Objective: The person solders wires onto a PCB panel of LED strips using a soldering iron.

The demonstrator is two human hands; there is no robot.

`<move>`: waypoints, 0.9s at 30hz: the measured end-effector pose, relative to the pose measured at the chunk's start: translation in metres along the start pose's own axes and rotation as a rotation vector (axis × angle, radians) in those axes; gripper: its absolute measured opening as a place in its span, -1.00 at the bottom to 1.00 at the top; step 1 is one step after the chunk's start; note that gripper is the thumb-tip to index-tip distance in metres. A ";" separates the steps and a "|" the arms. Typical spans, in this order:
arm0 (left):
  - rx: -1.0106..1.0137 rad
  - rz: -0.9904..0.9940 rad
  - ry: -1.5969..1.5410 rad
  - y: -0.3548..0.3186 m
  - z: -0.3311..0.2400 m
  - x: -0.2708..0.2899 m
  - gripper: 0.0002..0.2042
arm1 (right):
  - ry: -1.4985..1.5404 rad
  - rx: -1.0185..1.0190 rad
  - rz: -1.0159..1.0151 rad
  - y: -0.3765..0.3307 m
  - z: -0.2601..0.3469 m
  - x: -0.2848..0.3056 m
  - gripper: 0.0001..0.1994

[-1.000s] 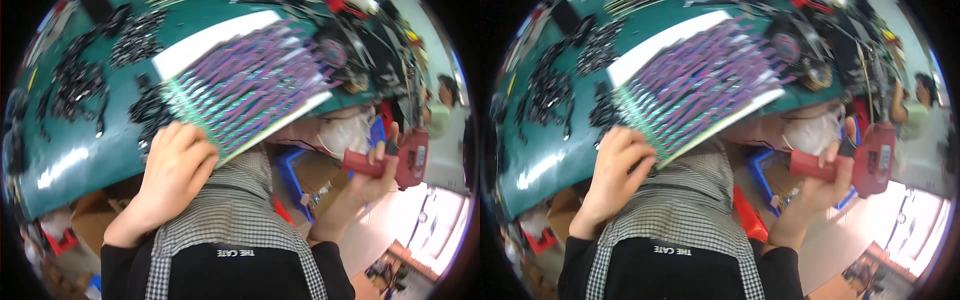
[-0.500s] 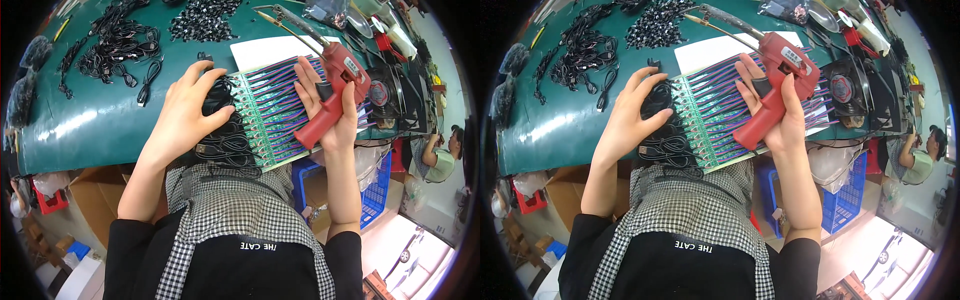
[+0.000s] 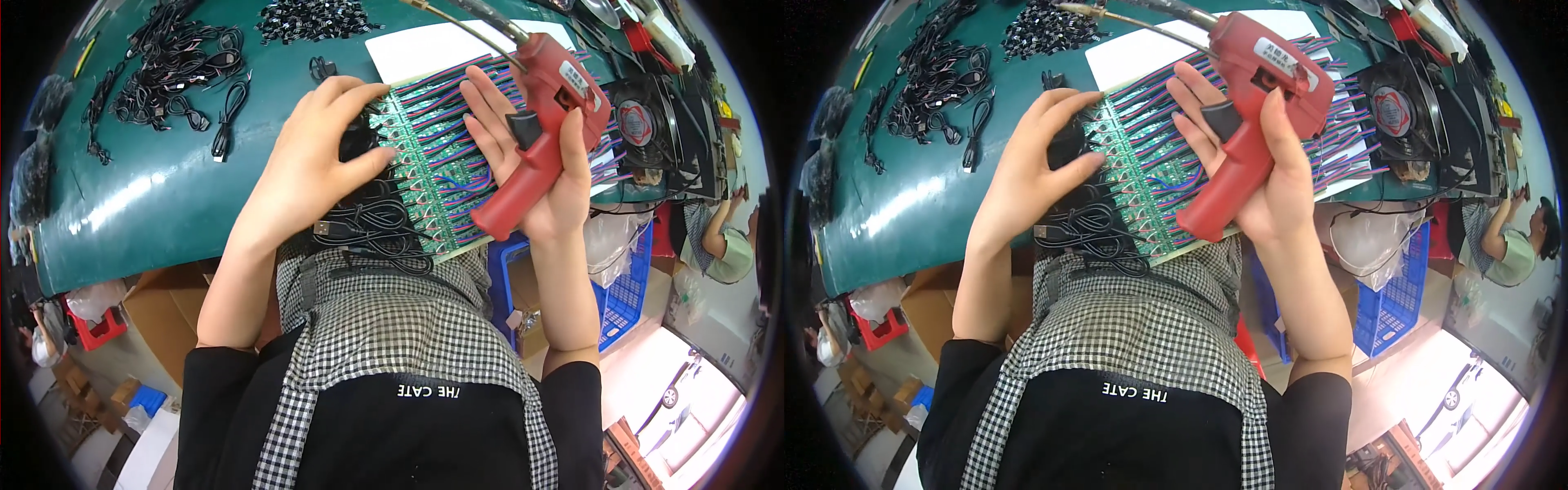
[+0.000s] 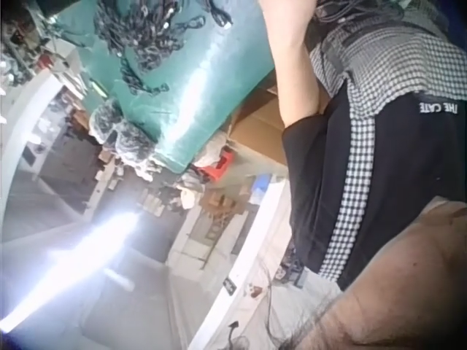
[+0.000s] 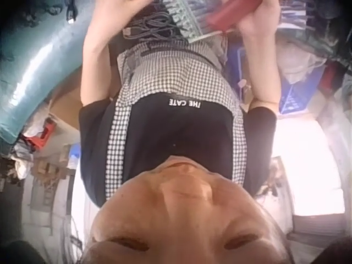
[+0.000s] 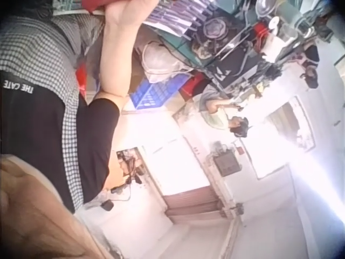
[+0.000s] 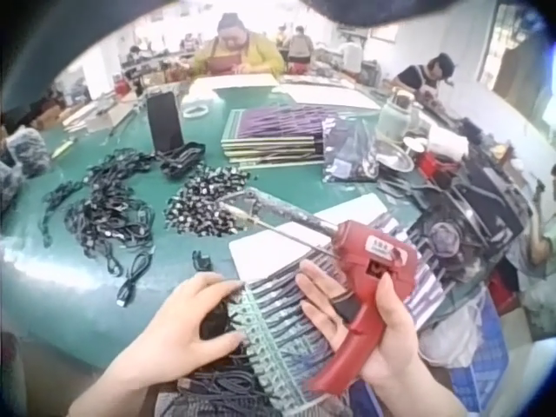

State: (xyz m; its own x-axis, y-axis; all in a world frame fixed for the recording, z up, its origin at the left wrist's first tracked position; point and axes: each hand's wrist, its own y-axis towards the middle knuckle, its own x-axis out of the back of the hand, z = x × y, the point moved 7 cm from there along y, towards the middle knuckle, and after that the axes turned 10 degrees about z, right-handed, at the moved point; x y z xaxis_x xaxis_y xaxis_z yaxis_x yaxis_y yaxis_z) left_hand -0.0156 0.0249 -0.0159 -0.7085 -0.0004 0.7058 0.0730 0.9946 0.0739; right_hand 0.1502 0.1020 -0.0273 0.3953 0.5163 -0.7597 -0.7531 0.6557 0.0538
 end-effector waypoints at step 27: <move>0.187 -0.098 0.317 -0.010 -0.009 0.019 -0.54 | 0.030 0.062 -0.047 0.002 0.017 0.000 -0.36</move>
State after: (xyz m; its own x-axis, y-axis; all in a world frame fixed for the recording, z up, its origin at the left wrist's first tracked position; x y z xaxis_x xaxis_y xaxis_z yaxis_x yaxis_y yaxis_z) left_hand -0.0230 0.0140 0.0034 -0.4513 -0.0991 0.8869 -0.1338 0.9901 0.0426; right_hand 0.1573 0.1123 -0.0161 0.4123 0.4680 -0.7816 -0.7000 0.7119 0.0570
